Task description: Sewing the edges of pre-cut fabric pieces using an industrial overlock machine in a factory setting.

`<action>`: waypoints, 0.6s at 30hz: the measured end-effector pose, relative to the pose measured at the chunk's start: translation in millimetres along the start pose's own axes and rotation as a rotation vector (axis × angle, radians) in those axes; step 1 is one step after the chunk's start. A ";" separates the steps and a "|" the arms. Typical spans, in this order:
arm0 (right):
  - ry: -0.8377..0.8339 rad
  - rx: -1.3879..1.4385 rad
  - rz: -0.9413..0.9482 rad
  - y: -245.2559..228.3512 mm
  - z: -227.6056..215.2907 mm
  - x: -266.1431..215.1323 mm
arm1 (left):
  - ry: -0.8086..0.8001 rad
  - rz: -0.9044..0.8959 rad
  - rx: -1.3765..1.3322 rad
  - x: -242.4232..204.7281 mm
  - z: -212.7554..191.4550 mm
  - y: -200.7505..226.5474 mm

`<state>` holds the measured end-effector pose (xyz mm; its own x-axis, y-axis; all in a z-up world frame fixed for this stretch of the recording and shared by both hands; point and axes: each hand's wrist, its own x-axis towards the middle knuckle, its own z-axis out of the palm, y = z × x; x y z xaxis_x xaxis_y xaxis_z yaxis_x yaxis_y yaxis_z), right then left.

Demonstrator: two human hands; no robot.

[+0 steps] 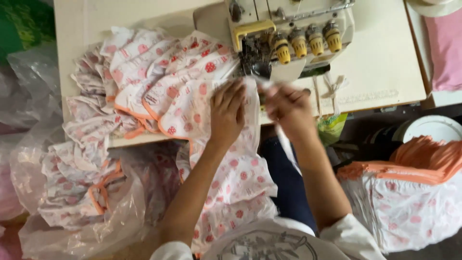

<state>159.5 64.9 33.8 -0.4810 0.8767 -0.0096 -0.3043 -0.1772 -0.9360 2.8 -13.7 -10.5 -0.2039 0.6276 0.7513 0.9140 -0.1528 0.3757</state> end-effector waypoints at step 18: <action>0.084 -0.442 0.484 126.9 -78.3 -260.4 | -0.378 -0.330 0.092 -28.0 -134.3 -14.1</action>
<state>310.5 -150.8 -110.0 -0.4077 0.7790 -0.4763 0.3049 -0.3755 -0.8752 -51.4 -131.6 36.1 -0.3620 0.8658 0.3455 0.8527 0.1578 0.4980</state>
